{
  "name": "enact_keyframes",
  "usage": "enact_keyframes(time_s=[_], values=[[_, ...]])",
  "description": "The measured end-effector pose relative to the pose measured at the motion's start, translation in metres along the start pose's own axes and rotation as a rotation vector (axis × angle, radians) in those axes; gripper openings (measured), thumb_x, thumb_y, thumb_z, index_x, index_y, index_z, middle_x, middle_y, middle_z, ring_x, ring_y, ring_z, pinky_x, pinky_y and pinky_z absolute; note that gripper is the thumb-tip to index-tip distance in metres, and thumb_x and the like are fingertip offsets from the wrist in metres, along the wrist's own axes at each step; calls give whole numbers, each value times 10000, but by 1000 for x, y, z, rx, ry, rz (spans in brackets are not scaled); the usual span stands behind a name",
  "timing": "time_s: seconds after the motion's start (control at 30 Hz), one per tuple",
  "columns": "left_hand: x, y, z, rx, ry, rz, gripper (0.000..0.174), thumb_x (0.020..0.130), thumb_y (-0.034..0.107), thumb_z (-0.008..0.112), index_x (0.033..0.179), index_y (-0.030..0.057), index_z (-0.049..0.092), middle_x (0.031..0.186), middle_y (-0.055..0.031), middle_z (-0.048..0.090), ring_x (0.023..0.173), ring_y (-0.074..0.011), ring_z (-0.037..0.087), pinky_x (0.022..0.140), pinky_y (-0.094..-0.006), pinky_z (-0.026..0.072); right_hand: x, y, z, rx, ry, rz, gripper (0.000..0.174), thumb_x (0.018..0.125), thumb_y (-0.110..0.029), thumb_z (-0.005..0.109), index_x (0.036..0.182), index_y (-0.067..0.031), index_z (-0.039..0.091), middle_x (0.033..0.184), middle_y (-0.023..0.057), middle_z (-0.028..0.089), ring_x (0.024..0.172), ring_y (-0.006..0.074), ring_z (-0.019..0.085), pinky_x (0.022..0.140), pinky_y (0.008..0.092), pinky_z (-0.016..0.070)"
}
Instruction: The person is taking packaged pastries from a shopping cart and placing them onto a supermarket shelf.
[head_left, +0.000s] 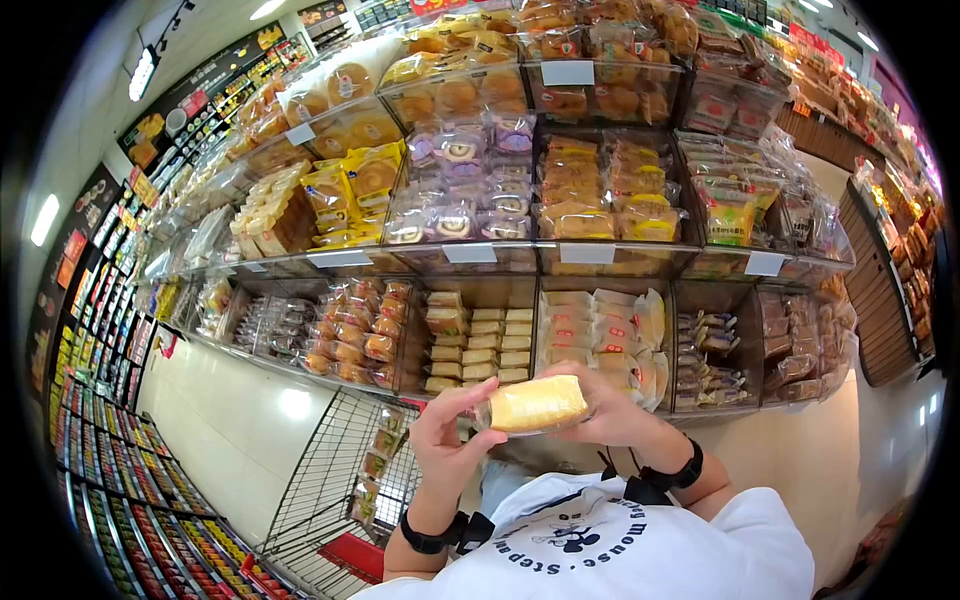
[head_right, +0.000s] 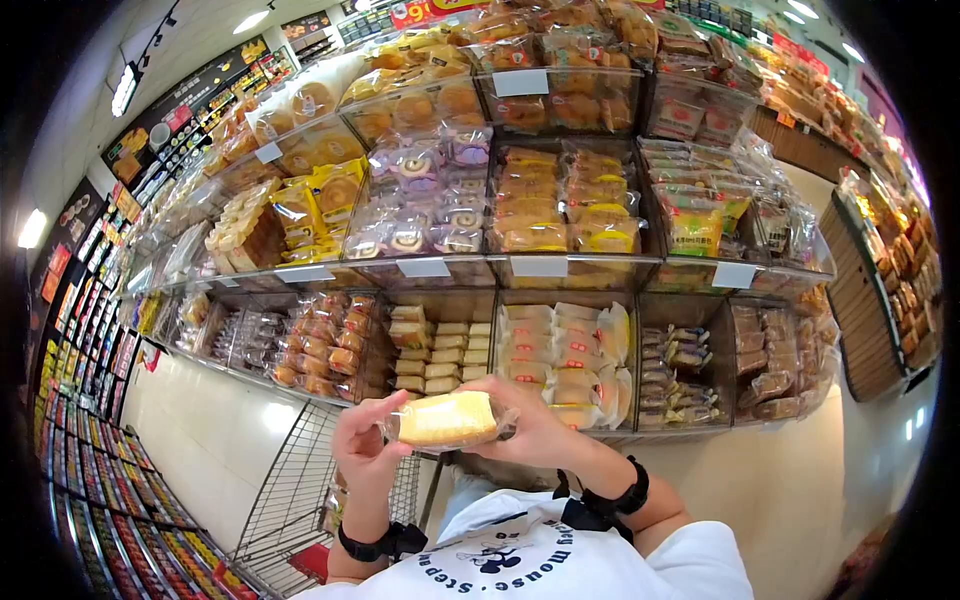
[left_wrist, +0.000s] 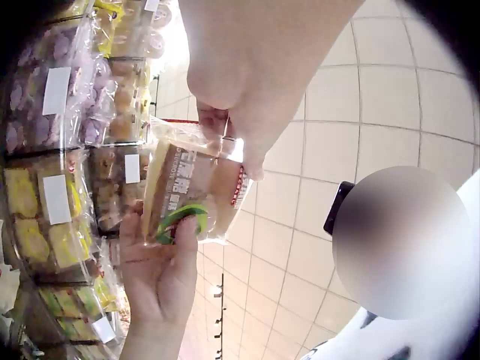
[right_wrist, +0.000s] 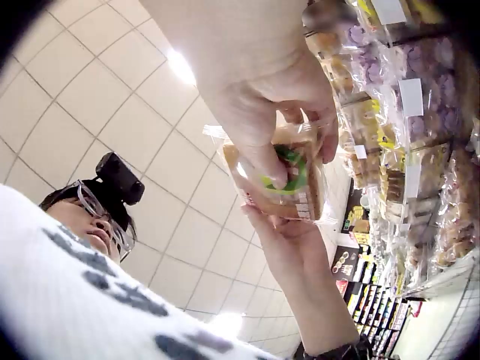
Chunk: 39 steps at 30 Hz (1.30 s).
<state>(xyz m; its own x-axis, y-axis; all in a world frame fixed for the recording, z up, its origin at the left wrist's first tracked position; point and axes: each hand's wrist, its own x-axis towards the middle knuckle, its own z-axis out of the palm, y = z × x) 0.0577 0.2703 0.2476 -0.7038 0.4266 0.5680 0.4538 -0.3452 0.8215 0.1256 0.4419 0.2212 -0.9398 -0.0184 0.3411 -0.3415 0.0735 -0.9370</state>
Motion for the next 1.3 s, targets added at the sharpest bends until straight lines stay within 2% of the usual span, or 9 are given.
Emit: enact_keyframes(time_s=[0.3, 0.4, 0.5, 0.53, 0.63, 0.83, 1.07, 1.23, 1.3], values=[[3, -3, 1, 46, -41, -31, 395, 634, 77, 629, 980, 19, 447, 936, -164, 524, 836, -160, 500, 684, -232, 376, -2, -8, -6, -141, -16, 3, 474, 617, -95, 640, 1027, -61, 404, 970, 59, 468, 853, 157, 486, 738, 264, 384], [12, -1, 8, -69, 3, -277, 410, 711, 78, 545, 1074, 25, 363, 970, -171, 500, 849, -164, 500, 718, -245, 392, -5, -5, -1, 304, 40, 177, 475, 667, -109, 600, 1067, -44, 353, 939, 57, 459, 805, 132, 485, 671, 252, 428], [11, -3, 7, -146, -36, -404, 443, 748, 68, 480, 1139, 33, 273, 997, -179, 476, 856, -175, 501, 754, -260, 397, -4, -23, -6, 431, -7, 442, 473, 708, -119, 557, 1096, -35, 299, 900, 49, 446, 751, 108, 480, 556, 225, 461], [11, 0, 7, -153, -38, -431, 455, 749, 53, 467, 1152, 35, 257, 999, -177, 473, 876, -184, 492, 769, -267, 393, -4, -21, -5, 451, -13, 426, 469, 720, -117, 539, 1101, -32, 279, 860, 47, 446, 692, 104, 482, 473, 212, 463], [13, 1, 7, -195, -35, -428, 441, 751, 54, 467, 1143, 35, 266, 990, -174, 479, 899, -183, 479, 769, -265, 391, -3, -23, -4, 459, 3, 444, 474, 716, -125, 549, 1099, -39, 283, 836, 45, 452, 677, 110, 490, 479, 221, 464], [7, -20, 1, -182, 10, -360, 263, 711, -5, 510, 930, 14, 365, 965, -142, 469, 859, -160, 485, 744, -254, 409, 2, -18, -20, 542, 78, 468, 471, 740, -171, 525, 1117, -41, 275, 827, 62, 498, 657, 119, 512, 499, 246, 465], [-5, -41, 12, -214, 81, -485, 204, 633, -25, 575, 635, 31, 378, 919, -119, 460, 706, -132, 516, 580, -234, 470, 10, -4, -51, 592, 340, 278, 187, 754, -97, 495, 920, -24, 447, 823, 44, 500, 676, 103, 500, 591, 211, 434], [-2, -46, 19, -202, 112, -433, 141, 682, 0, 545, 687, 26, 407, 867, -96, 481, 689, -97, 495, 588, -212, 434, 6, 14, -54, 646, 323, 254, 115, 748, -80, 500, 844, -39, 452, 800, 38, 494, 676, 99, 490, 587, 207, 429], [3, -57, 10, -188, 171, -373, 114, 703, 24, 544, 720, 13, 431, 856, -95, 489, 680, -87, 484, 593, -196, 411, 1, 13, -49, 405, 296, 149, 115, 737, -88, 516, 825, -38, 463, 793, 41, 501, 702, 112, 496, 607, 220, 424]])
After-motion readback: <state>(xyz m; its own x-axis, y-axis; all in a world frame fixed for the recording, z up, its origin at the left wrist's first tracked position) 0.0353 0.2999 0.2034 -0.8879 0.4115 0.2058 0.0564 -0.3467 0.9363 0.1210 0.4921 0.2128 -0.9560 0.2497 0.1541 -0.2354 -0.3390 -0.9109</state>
